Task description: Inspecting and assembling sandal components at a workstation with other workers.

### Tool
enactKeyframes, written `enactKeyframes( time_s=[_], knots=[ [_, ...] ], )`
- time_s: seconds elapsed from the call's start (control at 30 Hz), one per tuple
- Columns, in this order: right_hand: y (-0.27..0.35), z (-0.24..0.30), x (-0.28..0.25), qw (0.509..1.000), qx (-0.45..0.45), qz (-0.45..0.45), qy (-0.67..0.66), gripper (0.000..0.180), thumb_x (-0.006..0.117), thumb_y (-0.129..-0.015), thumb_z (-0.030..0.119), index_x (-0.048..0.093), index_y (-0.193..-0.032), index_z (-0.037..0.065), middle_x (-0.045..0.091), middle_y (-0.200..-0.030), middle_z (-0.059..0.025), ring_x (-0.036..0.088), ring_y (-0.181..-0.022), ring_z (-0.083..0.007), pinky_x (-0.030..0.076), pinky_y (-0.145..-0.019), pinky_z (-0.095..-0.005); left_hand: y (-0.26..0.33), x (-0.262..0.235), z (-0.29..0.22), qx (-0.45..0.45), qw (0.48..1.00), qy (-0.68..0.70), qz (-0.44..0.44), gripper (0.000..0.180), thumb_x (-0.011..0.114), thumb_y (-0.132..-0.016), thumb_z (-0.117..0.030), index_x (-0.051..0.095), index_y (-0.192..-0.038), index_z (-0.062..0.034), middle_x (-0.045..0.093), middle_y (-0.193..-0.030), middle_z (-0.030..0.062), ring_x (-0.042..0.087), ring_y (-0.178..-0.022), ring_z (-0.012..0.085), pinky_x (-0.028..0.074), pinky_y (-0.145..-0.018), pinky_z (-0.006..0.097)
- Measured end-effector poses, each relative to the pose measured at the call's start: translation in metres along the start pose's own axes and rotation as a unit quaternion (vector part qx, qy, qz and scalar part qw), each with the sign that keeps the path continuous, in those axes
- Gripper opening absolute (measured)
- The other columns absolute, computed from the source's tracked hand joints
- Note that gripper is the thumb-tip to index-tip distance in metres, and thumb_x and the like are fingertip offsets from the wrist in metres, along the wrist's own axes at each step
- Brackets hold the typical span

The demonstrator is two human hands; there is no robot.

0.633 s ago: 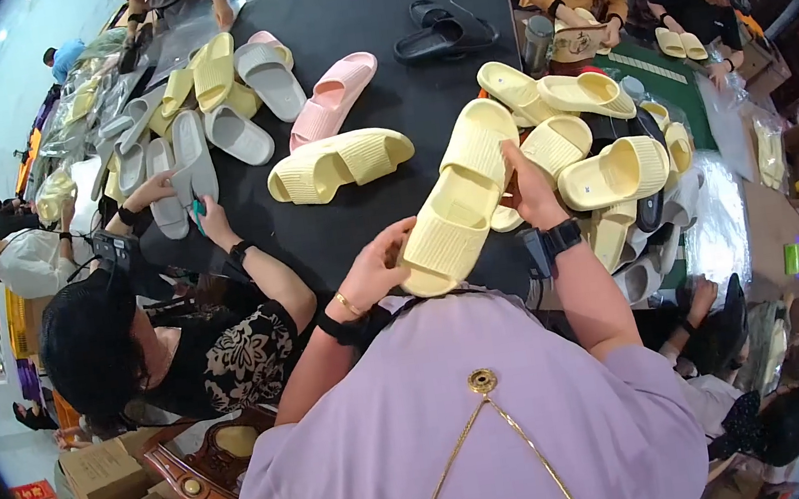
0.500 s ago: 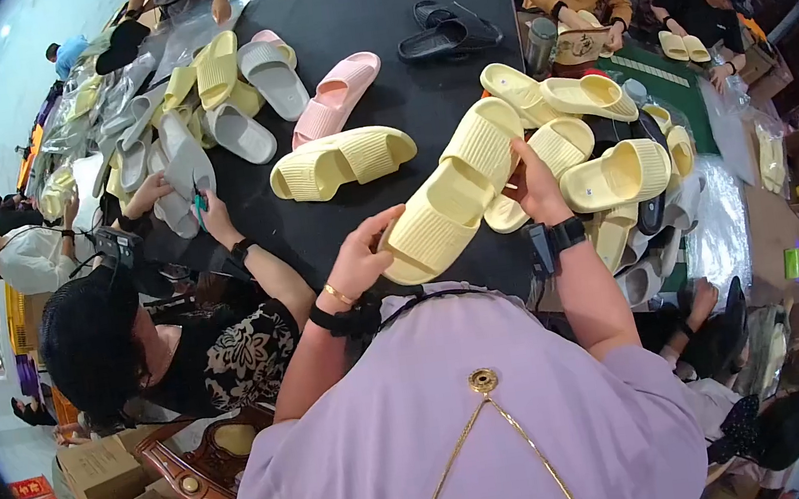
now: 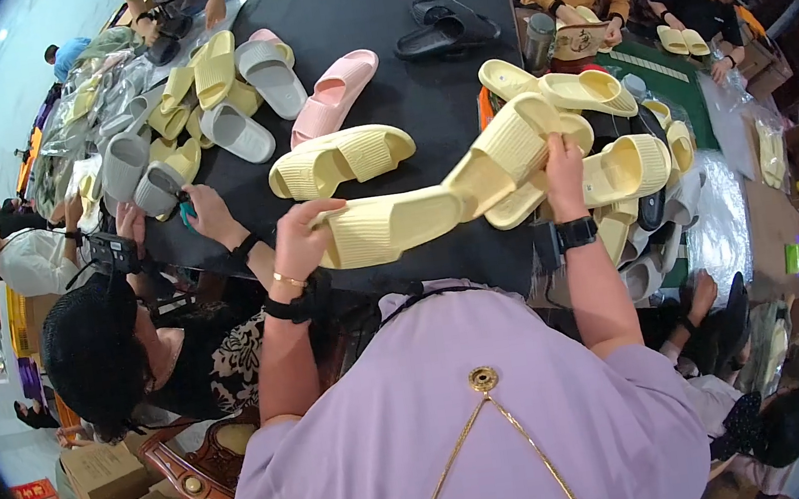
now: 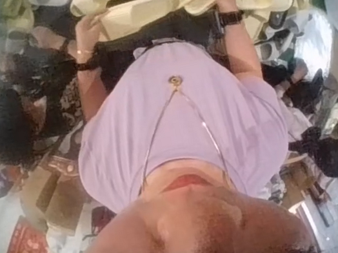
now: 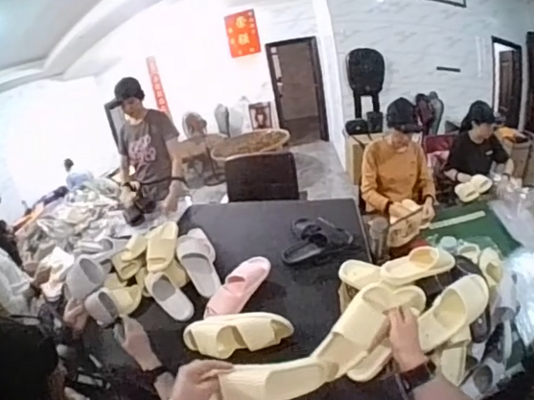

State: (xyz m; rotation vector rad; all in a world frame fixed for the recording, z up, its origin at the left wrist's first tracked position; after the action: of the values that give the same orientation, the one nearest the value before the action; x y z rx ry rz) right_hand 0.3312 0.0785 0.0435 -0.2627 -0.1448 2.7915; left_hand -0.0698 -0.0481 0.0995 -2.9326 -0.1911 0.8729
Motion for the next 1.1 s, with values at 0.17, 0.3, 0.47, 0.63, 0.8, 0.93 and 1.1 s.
enactKeyframes(
  time_s=[0.17, 0.3, 0.47, 0.63, 0.8, 0.93, 1.1],
  knots=[
    [-0.01, -0.003, 0.026, 0.983, -0.033, 0.173, 0.053, 0.03, 0.049, -0.09, 0.025, 0.058, -0.097, -0.003, 0.063, -0.084, -0.0175, 0.059, -0.078, -0.0245, 0.045, -0.071, -0.034, -0.025, 0.015, -0.023, 0.104, 0.966, -0.143, 0.188, 0.032, 0.049, -0.06, 0.005, 0.071, -0.082, -0.0048, 0.068, -0.084, 0.0139, 0.063, -0.084, 0.0295, 0.05, -0.077, 0.035],
    [0.012, -0.004, 0.082, 0.957, -0.052, 0.253, 0.133, 0.039, 0.051, -0.09, 0.029, 0.056, -0.112, -0.003, 0.064, -0.096, -0.0208, 0.062, -0.092, -0.031, 0.047, -0.08, -0.0361, -0.069, 0.045, -0.043, 0.125, 0.975, -0.092, 0.161, 0.031, 0.058, -0.069, -0.001, 0.067, -0.098, -0.0052, 0.066, -0.098, 0.0142, 0.062, -0.094, 0.0291, 0.047, -0.084, 0.036],
    [0.053, -0.042, 0.107, 0.903, -0.116, 0.296, 0.289, 0.051, 0.057, -0.084, 0.031, 0.048, -0.121, -0.003, 0.056, -0.112, -0.0256, 0.052, -0.106, -0.0415, 0.043, -0.09, -0.045, -0.101, 0.088, -0.002, 0.122, 0.989, -0.08, 0.005, 0.051, 0.063, -0.081, -0.019, 0.047, -0.127, -0.0051, 0.058, -0.115, 0.0214, 0.055, -0.107, 0.0369, 0.043, -0.093, 0.039],
    [0.101, -0.069, 0.089, 0.875, -0.119, 0.358, 0.302, 0.041, 0.06, -0.079, 0.026, 0.056, -0.107, -0.003, 0.059, -0.105, -0.0228, 0.054, -0.098, -0.0398, 0.041, -0.09, -0.0453, -0.102, 0.115, 0.018, 0.005, 0.998, -0.037, 0.051, 0.074, 0.068, -0.08, -0.031, 0.031, -0.138, -0.0029, 0.055, -0.118, 0.0266, 0.054, -0.111, 0.0357, 0.043, -0.092, 0.039],
    [0.132, -0.052, 0.077, 0.873, -0.189, 0.393, 0.217, 0.028, 0.061, -0.075, 0.021, 0.064, -0.093, -0.001, 0.064, -0.091, -0.0176, 0.058, -0.088, -0.0344, 0.043, -0.087, -0.0431, -0.09, 0.153, 0.099, -0.04, 0.976, 0.052, 0.206, 0.068, 0.066, -0.083, -0.019, 0.031, -0.137, 0.0022, 0.056, -0.12, 0.0172, 0.054, -0.111, 0.0243, 0.042, -0.094, 0.033],
    [0.125, -0.059, 0.029, 0.911, -0.001, 0.361, 0.197, 0.026, 0.058, -0.081, 0.02, 0.066, -0.094, 0.0, 0.066, -0.08, -0.0151, 0.064, -0.071, -0.0249, 0.05, -0.066, -0.0348, -0.08, 0.165, 0.142, -0.143, 0.944, 0.249, 0.162, 0.062, 0.066, -0.081, -0.01, 0.036, -0.134, 0.0036, 0.051, -0.126, 0.0147, 0.055, -0.108, 0.0215, 0.046, -0.09, 0.03],
    [0.116, -0.086, -0.029, 0.944, 0.072, 0.23, 0.227, 0.02, 0.057, -0.082, 0.02, 0.065, -0.083, 0.002, 0.065, -0.074, -0.0141, 0.064, -0.069, -0.0282, 0.048, -0.062, -0.0362, -0.097, 0.165, 0.155, -0.146, 0.961, 0.234, 0.019, 0.061, 0.061, -0.085, -0.001, 0.03, -0.137, -0.0005, 0.06, -0.108, 0.0167, 0.061, -0.092, 0.0197, 0.051, -0.076, 0.03]
  ],
)
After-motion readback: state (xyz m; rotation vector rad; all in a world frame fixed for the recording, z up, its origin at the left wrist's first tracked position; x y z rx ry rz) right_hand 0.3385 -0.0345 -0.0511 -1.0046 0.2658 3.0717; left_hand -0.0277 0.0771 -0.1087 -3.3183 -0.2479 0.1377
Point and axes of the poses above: each hand's wrist, its own y-axis away from the middle knuckle, its own x-axis out of the palm, z = x × y, the point moved 7 cm from there along -y, towards the middle knuckle
